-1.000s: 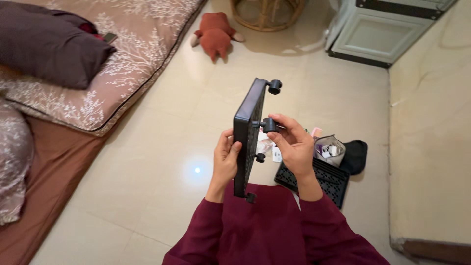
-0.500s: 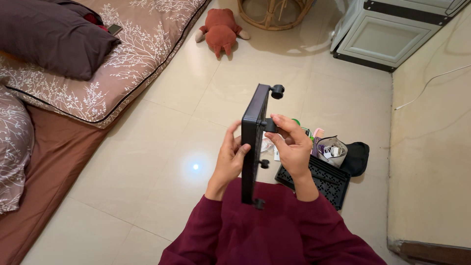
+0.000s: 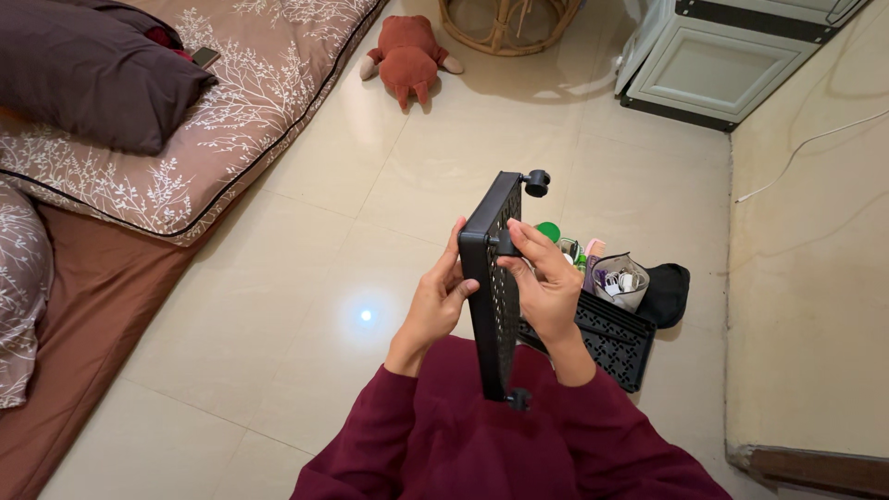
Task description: The person assembles a black plastic tray by inserting legs and attaching wheels. They repeatedly pick up the tray, insert legs, and attach wheels, then place the tray back on the floor.
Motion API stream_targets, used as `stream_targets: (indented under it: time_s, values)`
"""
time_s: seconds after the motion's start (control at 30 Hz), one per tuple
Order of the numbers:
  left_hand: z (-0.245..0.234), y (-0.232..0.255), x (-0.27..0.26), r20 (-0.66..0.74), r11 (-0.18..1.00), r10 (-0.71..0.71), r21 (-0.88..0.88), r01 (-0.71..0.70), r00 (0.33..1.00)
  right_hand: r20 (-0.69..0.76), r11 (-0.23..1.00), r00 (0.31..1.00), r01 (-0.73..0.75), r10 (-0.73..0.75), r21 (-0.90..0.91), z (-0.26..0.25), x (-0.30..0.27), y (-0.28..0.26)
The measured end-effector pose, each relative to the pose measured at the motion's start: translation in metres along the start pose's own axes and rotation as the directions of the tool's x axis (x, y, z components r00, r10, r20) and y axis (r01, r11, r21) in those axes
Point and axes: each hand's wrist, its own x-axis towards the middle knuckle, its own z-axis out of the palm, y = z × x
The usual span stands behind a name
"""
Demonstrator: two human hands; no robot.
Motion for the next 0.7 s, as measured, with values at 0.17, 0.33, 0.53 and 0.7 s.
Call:
stream_targets:
  time_s: [0.17,0.33,0.53,0.7]
  values:
    - [0.005,-0.002,-0.003,-0.090,0.993,0.051,0.113,-0.040,0.995,0.044,0.946,0.984,-0.179,0.174,0.269,-0.013,-0.003,0.008]
    - [0.012,-0.001,0.001,0.022,0.750,0.244,0.629,-0.203,0.969,0.154,0.681,0.884,-0.441,0.441,0.585,-0.048,0.006,0.017]
    - [0.032,-0.008,0.001,0.434,0.189,0.370,0.831,-0.524,0.822,0.246,0.602,0.721,-0.682,0.647,0.416,-0.081,0.027,0.045]
    - [0.042,-0.022,0.001,0.498,0.141,0.298,0.821,-0.553,0.814,0.098,0.641,0.694,-0.703,0.713,0.309,-0.088,0.010,0.065]
